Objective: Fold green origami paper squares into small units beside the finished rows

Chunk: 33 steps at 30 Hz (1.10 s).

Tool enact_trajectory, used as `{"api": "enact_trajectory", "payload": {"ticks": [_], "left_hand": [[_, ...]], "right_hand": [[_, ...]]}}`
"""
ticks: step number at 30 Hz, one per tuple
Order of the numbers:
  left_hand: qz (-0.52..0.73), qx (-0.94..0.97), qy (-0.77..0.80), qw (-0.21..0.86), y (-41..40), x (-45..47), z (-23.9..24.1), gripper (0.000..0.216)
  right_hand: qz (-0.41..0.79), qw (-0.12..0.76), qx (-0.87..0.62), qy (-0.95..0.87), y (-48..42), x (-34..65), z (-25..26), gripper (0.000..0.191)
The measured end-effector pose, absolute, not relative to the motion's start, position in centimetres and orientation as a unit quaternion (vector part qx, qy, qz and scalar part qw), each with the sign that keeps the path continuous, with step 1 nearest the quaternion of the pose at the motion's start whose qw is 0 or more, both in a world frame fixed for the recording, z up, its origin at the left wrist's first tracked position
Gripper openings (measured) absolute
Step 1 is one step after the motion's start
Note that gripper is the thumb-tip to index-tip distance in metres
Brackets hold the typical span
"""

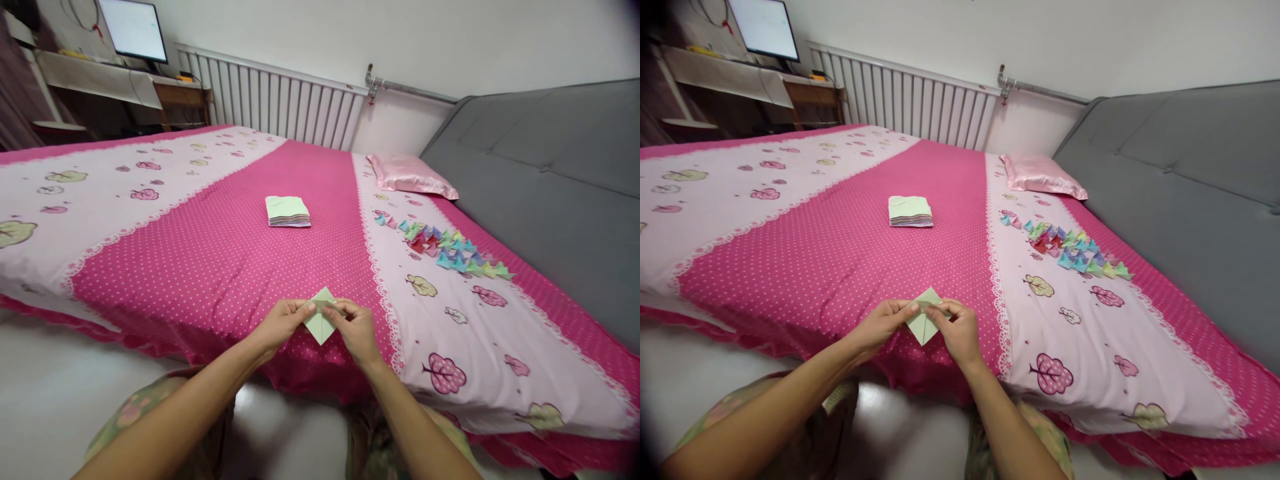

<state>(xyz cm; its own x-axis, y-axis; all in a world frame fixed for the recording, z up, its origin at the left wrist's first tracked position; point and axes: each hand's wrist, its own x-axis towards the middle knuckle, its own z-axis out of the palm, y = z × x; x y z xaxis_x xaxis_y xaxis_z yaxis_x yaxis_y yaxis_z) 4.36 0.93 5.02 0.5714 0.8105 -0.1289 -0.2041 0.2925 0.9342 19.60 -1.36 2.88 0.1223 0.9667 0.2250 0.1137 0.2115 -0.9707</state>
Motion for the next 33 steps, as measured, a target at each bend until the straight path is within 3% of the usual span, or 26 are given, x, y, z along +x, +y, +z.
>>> {"api": "enact_trajectory", "payload": {"ticks": [18, 27, 33], "left_hand": [[0.363, 0.421, 0.346, 0.756, 1.35, 4.30, 4.46, 0.029], [0.340, 0.464, 0.401, 0.713, 0.98, 4.18, 4.83, 0.030], [0.351, 0.459, 0.412, 0.704, 0.98, 4.26, 4.66, 0.037]], "right_hand": [[0.390, 0.637, -0.504, -0.434, -1.11, 19.87, 2.58, 0.028], [0.447, 0.565, -0.475, -0.505, -1.58, 19.58, 2.92, 0.032], [0.467, 0.571, -0.470, -0.485, -1.40, 19.38, 2.50, 0.035]]}}
